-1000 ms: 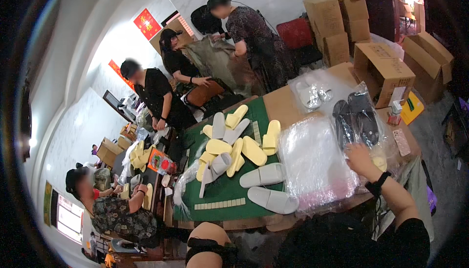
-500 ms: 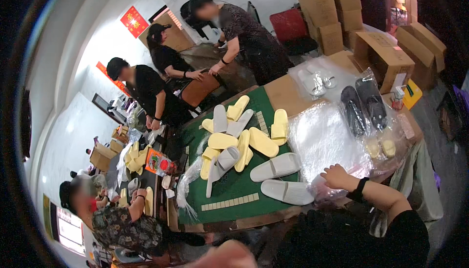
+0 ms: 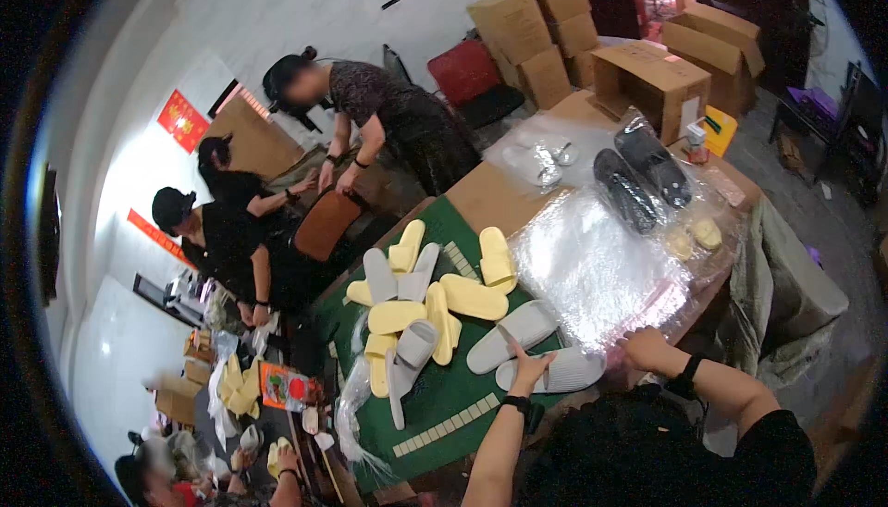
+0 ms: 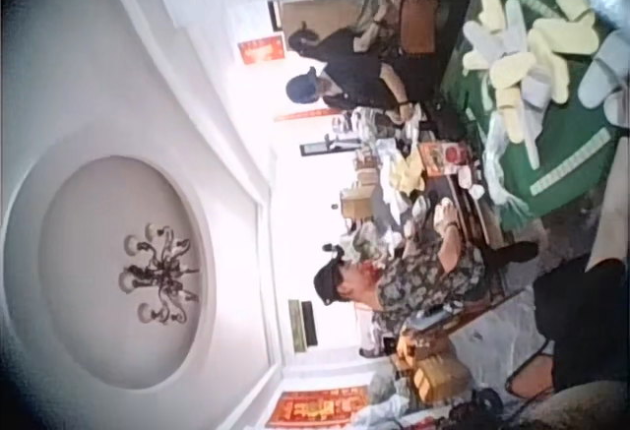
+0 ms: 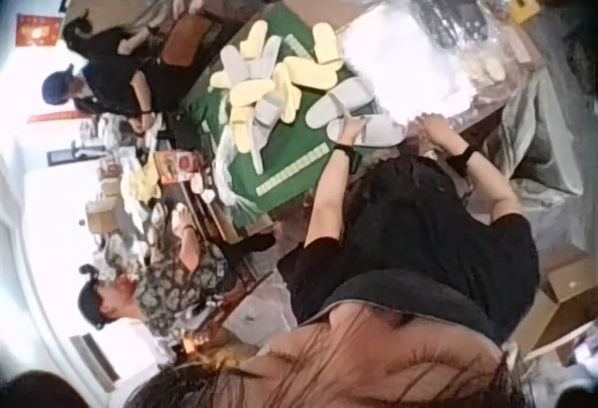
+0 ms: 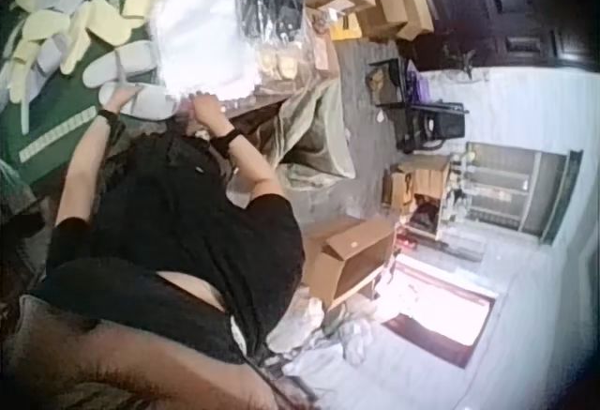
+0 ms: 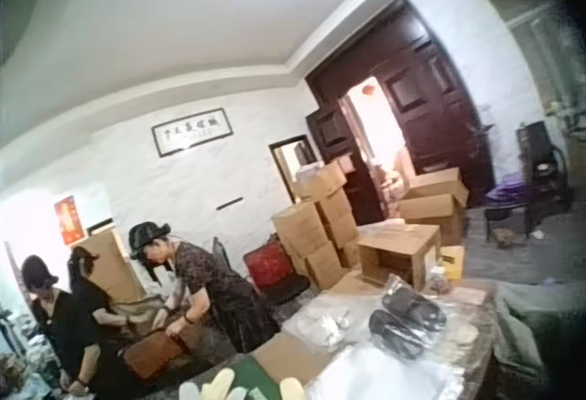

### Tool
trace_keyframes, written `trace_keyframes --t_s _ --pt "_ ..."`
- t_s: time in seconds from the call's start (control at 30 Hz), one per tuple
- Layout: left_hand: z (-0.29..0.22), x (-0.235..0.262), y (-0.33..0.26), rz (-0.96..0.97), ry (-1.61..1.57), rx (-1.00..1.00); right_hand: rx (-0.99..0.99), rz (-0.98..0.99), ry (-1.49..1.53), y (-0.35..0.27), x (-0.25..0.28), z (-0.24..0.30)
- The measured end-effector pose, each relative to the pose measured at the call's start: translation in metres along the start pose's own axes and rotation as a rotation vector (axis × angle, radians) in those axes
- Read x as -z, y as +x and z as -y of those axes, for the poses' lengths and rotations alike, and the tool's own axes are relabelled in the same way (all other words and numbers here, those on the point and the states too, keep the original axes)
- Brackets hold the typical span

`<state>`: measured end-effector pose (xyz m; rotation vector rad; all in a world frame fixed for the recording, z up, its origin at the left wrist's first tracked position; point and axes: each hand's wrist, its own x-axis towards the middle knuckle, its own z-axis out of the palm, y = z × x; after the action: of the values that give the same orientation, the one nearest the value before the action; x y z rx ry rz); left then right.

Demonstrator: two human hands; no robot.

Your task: The recorder is packing various pairs of slippers and shoes into plastic bags and placing them into a larger shipping bag or box, working at a table with other people performing similar packing tasks.

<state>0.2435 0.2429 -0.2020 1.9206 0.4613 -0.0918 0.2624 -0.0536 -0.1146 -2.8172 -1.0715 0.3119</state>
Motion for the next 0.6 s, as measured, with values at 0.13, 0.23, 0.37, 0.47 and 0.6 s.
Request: trace_keyframes --t_s 0.13,0.23,0.37,0.47,0.6 --pt "-0.004 0.002 0.019 0.166 -0.496 0.358 -0.124 0.014 0.113 -0.017 0.01 0.003" --pt "-0.002 -0.003 0.014 0.075 -0.472 0.263 -0.17 -0.024 0.155 -0.023 0.01 0.001" --pt "-0.01 0.014 -0.008 -0.056 -0.612 0.096 -0.222 -0.014 0.136 -0.017 0.002 -0.007" --pt "-0.022 0.043 -0.034 -0.178 -0.725 0.274 -0.202 -0.038 0.168 -0.01 0.013 -0.006" --pt "0.006 0.069 -0.04 -0.289 -1.183 0.466 -0.193 -0.02 0.245 0.008 0.025 0.006"
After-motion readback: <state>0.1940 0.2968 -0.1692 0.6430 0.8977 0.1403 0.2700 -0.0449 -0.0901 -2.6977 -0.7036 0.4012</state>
